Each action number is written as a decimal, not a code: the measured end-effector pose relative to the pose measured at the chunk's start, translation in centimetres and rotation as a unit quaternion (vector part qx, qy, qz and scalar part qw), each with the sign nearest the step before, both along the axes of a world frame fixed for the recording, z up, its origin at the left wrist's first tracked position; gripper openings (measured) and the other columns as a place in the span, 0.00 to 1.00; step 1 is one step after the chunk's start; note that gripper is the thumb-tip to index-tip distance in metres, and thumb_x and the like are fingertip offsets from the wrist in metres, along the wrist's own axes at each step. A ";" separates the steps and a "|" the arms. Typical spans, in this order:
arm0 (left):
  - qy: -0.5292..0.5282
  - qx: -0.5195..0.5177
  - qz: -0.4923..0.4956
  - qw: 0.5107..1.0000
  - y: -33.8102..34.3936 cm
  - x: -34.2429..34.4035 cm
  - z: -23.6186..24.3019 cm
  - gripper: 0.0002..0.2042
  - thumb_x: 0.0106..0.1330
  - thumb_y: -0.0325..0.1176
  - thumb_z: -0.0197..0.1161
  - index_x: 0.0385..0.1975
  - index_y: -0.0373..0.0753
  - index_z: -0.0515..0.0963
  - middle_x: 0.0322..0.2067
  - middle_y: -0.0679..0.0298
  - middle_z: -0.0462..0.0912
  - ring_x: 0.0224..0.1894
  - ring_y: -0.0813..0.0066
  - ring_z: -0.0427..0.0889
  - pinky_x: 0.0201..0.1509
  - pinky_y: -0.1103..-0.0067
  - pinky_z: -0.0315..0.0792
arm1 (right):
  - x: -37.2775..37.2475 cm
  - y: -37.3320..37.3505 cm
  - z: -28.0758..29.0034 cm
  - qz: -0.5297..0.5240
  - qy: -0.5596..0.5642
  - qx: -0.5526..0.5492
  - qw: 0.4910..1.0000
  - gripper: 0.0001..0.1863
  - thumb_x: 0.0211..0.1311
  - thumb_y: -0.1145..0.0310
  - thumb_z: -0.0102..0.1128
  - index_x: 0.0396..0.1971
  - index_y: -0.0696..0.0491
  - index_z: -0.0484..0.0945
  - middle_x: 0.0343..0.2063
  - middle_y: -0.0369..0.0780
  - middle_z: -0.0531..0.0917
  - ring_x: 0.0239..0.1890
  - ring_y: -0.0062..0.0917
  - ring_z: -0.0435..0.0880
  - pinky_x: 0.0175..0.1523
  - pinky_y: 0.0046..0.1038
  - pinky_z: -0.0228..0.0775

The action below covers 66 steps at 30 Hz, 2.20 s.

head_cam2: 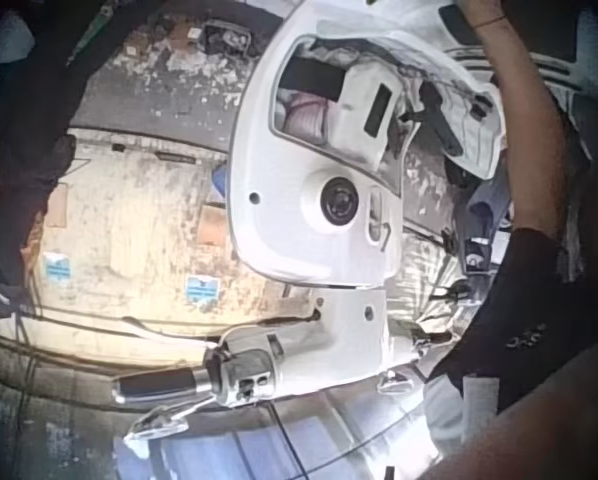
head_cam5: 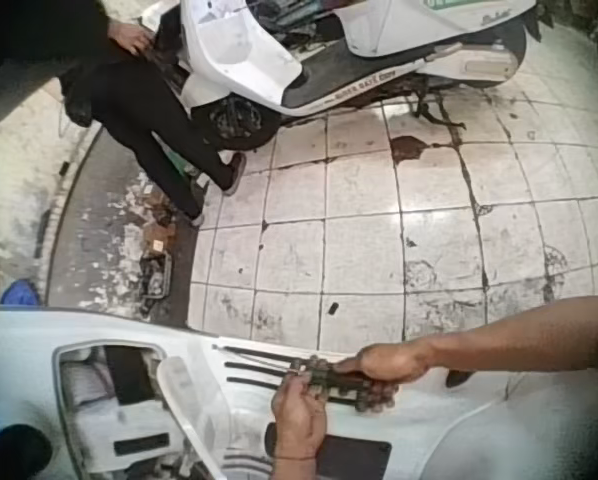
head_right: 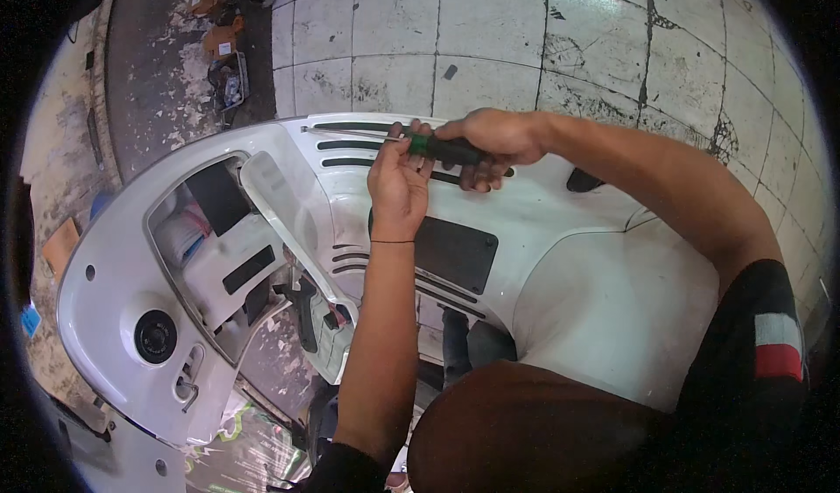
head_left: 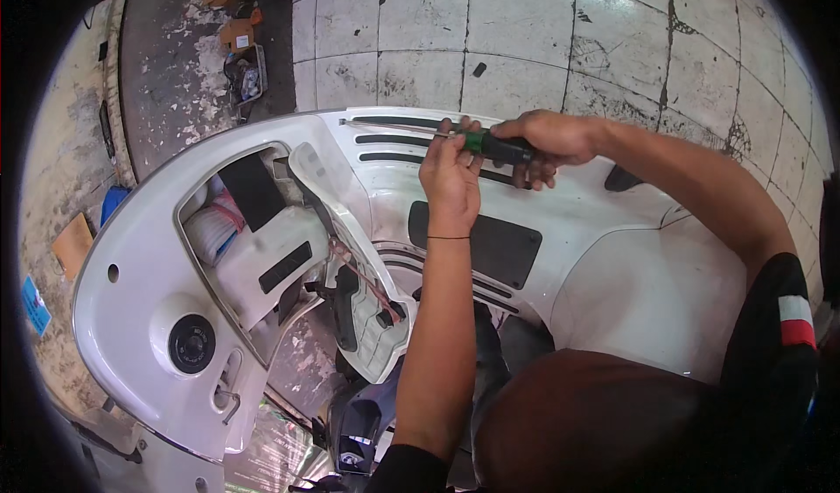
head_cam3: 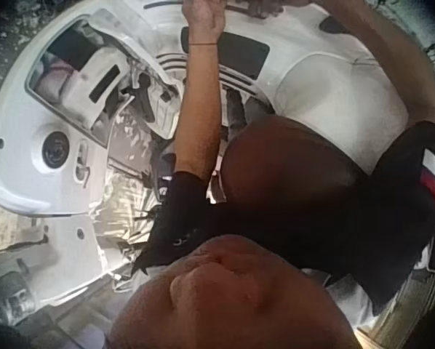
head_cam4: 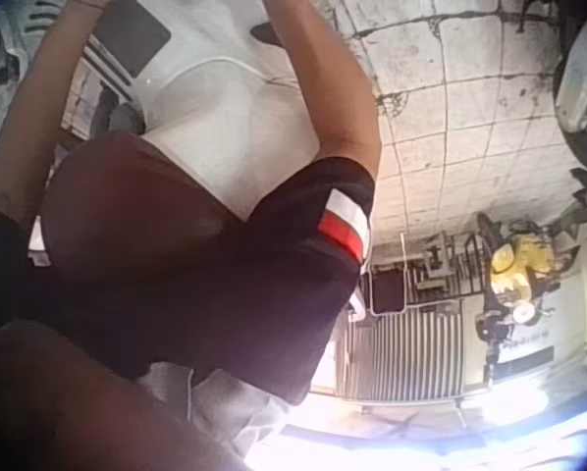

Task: The person removes screws from the inner and front panels of a white scooter using a screwdriver and places them into a small metal tray on the floor.

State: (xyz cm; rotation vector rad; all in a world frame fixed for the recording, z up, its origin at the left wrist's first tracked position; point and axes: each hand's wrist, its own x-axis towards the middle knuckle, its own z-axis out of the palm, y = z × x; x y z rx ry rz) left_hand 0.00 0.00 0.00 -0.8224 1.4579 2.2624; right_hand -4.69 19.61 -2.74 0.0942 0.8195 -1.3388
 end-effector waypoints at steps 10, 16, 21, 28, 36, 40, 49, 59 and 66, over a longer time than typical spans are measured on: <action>-0.134 -0.191 0.184 0.955 0.0 -1.1 0.8 0.13 0.55 0.31 0.72 0.34 0.32 0.76 0.27 0.65 0.78 0.26 0.77 0.77 0.29 0.83 0.72 | 3.8 -4.2 1.9 -0.088 0.566 0.119 0.811 0.27 0.49 0.75 0.60 0.44 0.61 0.53 0.30 0.58 0.77 0.38 0.56 0.77 0.42 0.47 0.69; -0.118 -0.183 0.158 0.963 -1.2 -0.2 -0.2 0.15 0.62 0.34 0.65 0.40 0.28 0.75 0.35 0.59 0.82 0.33 0.74 0.80 0.35 0.81 0.72 | 2.5 -6.3 3.2 -0.092 0.530 0.121 0.835 0.22 0.58 0.67 0.56 0.45 0.59 0.56 0.39 0.58 0.76 0.39 0.55 0.77 0.41 0.45 0.69; -0.041 -0.167 0.100 0.980 -1.0 0.1 -1.5 0.18 0.71 0.44 0.48 0.52 0.39 0.71 0.49 0.67 0.78 0.51 0.77 0.72 0.53 0.74 0.62 | -2.1 -9.2 -2.0 -0.026 0.279 0.056 0.958 0.17 0.58 0.65 0.53 0.34 0.67 0.79 0.28 0.49 0.82 0.30 0.38 0.82 0.37 0.36 0.71; -0.100 -0.150 0.103 0.978 -1.6 0.8 -1.2 0.22 0.71 0.50 0.43 0.56 0.43 0.68 0.50 0.63 0.74 0.50 0.73 0.71 0.57 0.69 0.58 | -2.5 -9.9 -0.5 -0.011 0.451 0.154 0.879 0.14 0.40 0.69 0.65 0.28 0.64 0.82 0.28 0.50 0.84 0.31 0.33 0.82 0.38 0.33 0.72; -0.101 -0.245 0.019 0.964 -3.1 0.8 1.5 0.20 0.68 0.46 0.50 0.54 0.40 0.70 0.47 0.62 0.74 0.46 0.72 0.73 0.49 0.72 0.67 | -0.3 -13.3 -1.3 -0.043 0.587 0.172 0.790 0.20 0.48 0.64 0.61 0.32 0.68 0.79 0.34 0.57 0.82 0.39 0.47 0.82 0.45 0.38 0.76; -0.120 -0.309 -0.116 0.936 -2.8 -1.0 8.5 0.25 0.67 0.48 0.53 0.58 0.38 0.67 0.51 0.58 0.74 0.49 0.68 0.75 0.51 0.73 0.68 | -1.4 -13.0 0.0 -0.057 0.613 0.149 0.774 0.22 0.55 0.60 0.53 0.33 0.68 0.76 0.33 0.59 0.81 0.40 0.51 0.81 0.45 0.42 0.73; -0.034 -0.657 -0.419 0.625 -13.3 -7.8 10.9 0.24 0.64 0.41 0.57 0.56 0.31 0.69 0.44 0.47 0.79 0.46 0.58 0.80 0.49 0.71 0.72 | -2.4 -14.0 0.7 -0.105 0.539 0.261 0.794 0.17 0.47 0.66 0.60 0.35 0.62 0.80 0.33 0.54 0.82 0.38 0.50 0.82 0.46 0.41 0.74; 0.101 -0.811 -0.534 0.216 -11.6 -9.6 5.3 0.12 0.59 0.28 0.56 0.42 0.32 0.73 0.36 0.54 0.78 0.36 0.59 0.83 0.33 0.69 0.78 | -3.5 -15.1 -0.2 -0.108 0.554 0.219 0.796 0.11 0.50 0.72 0.57 0.29 0.65 0.81 0.35 0.56 0.82 0.40 0.48 0.82 0.45 0.39 0.75; 0.136 -0.824 -0.494 0.241 -12.3 -10.5 2.7 0.04 0.60 0.25 0.54 0.33 0.34 0.74 0.34 0.55 0.77 0.34 0.62 0.83 0.33 0.70 0.79 | -3.6 -16.1 -0.7 -0.169 0.608 0.217 0.745 0.14 0.49 0.72 0.57 0.31 0.68 0.78 0.38 0.62 0.79 0.44 0.49 0.80 0.46 0.38 0.76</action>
